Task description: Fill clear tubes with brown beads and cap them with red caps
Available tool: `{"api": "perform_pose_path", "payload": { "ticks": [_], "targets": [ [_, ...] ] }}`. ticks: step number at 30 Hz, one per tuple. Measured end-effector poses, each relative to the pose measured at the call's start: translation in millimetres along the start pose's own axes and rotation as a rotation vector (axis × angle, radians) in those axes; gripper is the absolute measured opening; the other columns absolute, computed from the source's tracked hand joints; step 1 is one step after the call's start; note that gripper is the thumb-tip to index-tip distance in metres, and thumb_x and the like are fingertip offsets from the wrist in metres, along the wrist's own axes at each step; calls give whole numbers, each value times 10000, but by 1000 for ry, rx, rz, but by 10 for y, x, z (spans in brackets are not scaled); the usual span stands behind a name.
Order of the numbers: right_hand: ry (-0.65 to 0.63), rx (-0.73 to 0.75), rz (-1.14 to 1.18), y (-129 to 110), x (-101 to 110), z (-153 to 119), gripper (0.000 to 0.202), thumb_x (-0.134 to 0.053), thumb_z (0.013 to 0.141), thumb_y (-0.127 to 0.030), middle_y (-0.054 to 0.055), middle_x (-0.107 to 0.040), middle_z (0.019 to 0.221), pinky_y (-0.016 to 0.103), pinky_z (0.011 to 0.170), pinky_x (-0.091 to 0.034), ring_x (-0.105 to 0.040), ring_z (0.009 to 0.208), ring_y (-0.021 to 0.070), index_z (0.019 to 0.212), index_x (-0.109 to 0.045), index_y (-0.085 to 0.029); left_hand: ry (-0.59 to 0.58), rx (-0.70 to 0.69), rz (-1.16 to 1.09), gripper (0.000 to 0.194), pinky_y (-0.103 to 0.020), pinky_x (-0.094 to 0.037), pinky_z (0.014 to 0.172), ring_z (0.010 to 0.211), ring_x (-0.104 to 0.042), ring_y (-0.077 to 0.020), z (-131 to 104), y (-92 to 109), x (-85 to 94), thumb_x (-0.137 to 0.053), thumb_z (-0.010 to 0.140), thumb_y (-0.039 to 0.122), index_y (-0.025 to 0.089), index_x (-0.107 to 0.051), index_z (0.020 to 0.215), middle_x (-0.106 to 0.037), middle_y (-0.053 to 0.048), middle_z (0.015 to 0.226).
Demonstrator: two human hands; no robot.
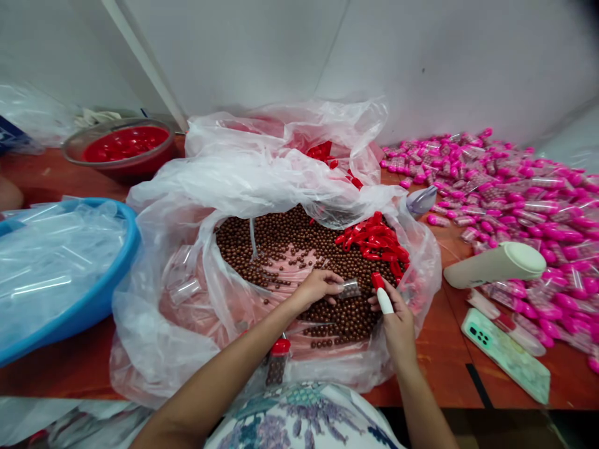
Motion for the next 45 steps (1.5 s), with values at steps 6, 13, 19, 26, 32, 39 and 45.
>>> {"api": "perform_pose_path", "payload": {
  "ticks": [6, 13, 19, 26, 32, 39, 45],
  "targets": [
    [15, -12, 69, -13, 34, 20, 455, -563, 785, -373, 22, -647, 815, 279, 629, -443, -538, 649, 140, 1214, -540, -222, -122, -30, -218, 363, -209, -488, 510, 575, -539, -87, -74, 80, -69, -778, 550, 266, 108, -603, 826, -564, 1, 670],
    [-8, 21, 61, -54, -11, 24, 493, -542, 795, -403, 46, -658, 844, 293, 619, -461, -564, 682, 158, 1248, -511, -211, -191, -68, -387, 402, -263, -505, 628, 672, -575, -106, -269, 157, -72, -764, 598, 247, 147, -619, 958, -617, -26, 810],
    [-65, 68, 22, -165, -104, 37, 504, -524, 808, -424, 46, -652, 926, 301, 643, -463, -568, 693, 158, 1273, -478, -236, -97, -108, -373, 461, -278, -501, 670, 725, -583, -123, -402, 189, -10, -773, 580, 244, 133, -644, 1009, -641, -58, 917],
    [-113, 83, 7, -353, -214, 5, 456, -515, 827, -408, 35, -654, 877, 312, 681, -462, -565, 711, 163, 1248, -505, -233, -8, -114, -362, 485, -290, -514, 694, 774, -594, -138, -525, 220, 58, -772, 577, 238, 129, -633, 1029, -626, -75, 1002],
    [-147, 160, -21, -537, -356, -25, 428, -503, 833, -388, 60, -579, 1202, 393, 870, -444, -578, 939, 201, 1234, -519, -239, 11, -157, -324, 486, -291, -518, 713, 798, -593, -144, -606, 215, 116, -766, 593, 248, 115, -624, 1040, -634, -79, 991],
    [-168, 198, -20, -631, -431, -40, 420, -500, 841, -373, 58, -564, 1236, 460, 970, -384, -566, 1028, 213, 1241, -511, -243, 34, -147, -355, 479, -305, -519, 737, 790, -593, -137, -631, 153, 162, -764, 602, 246, 128, -617, 1042, -638, -65, 972],
    [-268, 292, -78, -691, -485, -70, 355, -501, 844, -325, 45, -574, 1229, 476, 1013, -343, -509, 1143, 231, 1185, -568, -252, -20, -129, -385, 443, -279, -514, 687, 763, -602, -142, -622, 102, 88, -751, 620, 255, 128, -627, 1025, -644, -68, 928]
  ]
}}
Point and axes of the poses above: each hand's wrist, its own z-axis towards the middle knuckle, its own x-axis out of the back of the hand, y = z × x, the point moved 6 cm from there along z, towards the middle knuckle
